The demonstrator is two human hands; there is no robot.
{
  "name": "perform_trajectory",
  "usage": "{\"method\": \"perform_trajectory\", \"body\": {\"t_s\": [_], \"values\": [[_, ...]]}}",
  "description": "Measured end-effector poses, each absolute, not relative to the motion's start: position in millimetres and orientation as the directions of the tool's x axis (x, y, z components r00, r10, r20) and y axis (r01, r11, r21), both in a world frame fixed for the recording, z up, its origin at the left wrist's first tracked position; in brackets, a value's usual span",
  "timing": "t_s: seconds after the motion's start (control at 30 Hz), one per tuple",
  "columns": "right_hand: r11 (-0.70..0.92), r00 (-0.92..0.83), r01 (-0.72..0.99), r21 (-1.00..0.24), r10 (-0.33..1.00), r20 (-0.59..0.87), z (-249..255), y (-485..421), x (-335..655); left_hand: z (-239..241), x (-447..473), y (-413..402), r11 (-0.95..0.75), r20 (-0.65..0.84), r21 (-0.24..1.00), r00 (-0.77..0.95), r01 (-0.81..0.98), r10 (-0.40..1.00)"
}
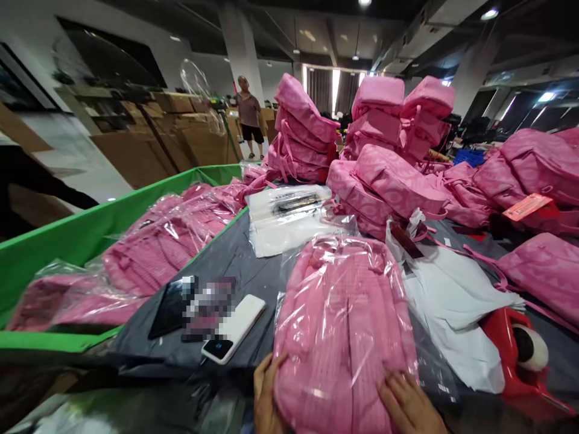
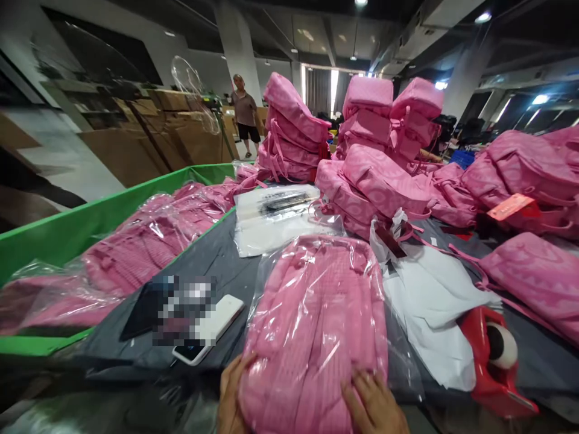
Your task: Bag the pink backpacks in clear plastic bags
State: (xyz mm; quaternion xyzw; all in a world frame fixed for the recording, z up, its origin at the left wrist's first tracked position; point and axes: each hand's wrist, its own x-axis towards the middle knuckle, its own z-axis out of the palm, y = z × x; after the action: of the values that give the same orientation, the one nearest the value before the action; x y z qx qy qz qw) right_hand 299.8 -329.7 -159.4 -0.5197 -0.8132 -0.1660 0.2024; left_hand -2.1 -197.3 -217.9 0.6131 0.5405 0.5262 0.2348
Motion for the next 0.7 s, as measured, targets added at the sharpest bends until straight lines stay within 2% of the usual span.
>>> {"method": "perform_trajectory", "body": {"t_s": [0.1, 0.23, 0.3, 0.33, 0.4, 0.47, 0.5, 0.57, 0.7], "values": [[0.382, -0.319, 0.924, -0.01, 0.786, 0.529, -132, -274, 290, -184, 11, -158, -0.3, 0.389, 0.873, -0.177, 0.383, 0.904], [0.349, -0.258, 0.928, -0.13, 0.855, 0.45, -120, -209, 298, -158, -3, -110, -0.356, 0.432, 0.806, -0.06, 0.473, 0.9], [0.35, -0.262, 0.927, -0.134, 0.862, 0.434, -120, -197, 302, -156, -15, -111, -0.439, 0.575, 0.676, -0.052, 0.592, 0.816], [0.341, -0.256, 0.932, -0.123, 0.858, 0.445, -120, -195, 301, -156, -20, -116, -0.505, 0.681, 0.568, -0.026, 0.65, 0.732], [0.327, -0.248, 0.942, -0.076, 0.83, 0.5, -120, -200, 291, -157, -21, -133, -0.682, 0.837, 0.283, 0.173, 0.675, 0.519], [0.346, -0.28, 0.938, -0.009, 0.775, 0.566, -118, -208, 273, -154, -11, -145, -0.812, 0.833, 0.063, 0.417, 0.581, 0.363], [0.359, -0.304, 0.933, 0.027, 0.746, 0.592, -119, -211, 263, -152, -3, -147, -0.833, 0.804, 0.019, 0.487, 0.552, 0.341], [0.358, -0.333, 0.929, 0.091, 0.705, 0.626, -123, -213, 245, -149, 12, -143, -0.81, 0.764, 0.008, 0.519, 0.586, 0.383], [0.273, -0.297, 0.952, 0.137, 0.728, 0.617, -146, -203, 227, -156, 24, -117, -0.809, 0.689, 0.0, 0.586, 0.588, 0.426]]}}
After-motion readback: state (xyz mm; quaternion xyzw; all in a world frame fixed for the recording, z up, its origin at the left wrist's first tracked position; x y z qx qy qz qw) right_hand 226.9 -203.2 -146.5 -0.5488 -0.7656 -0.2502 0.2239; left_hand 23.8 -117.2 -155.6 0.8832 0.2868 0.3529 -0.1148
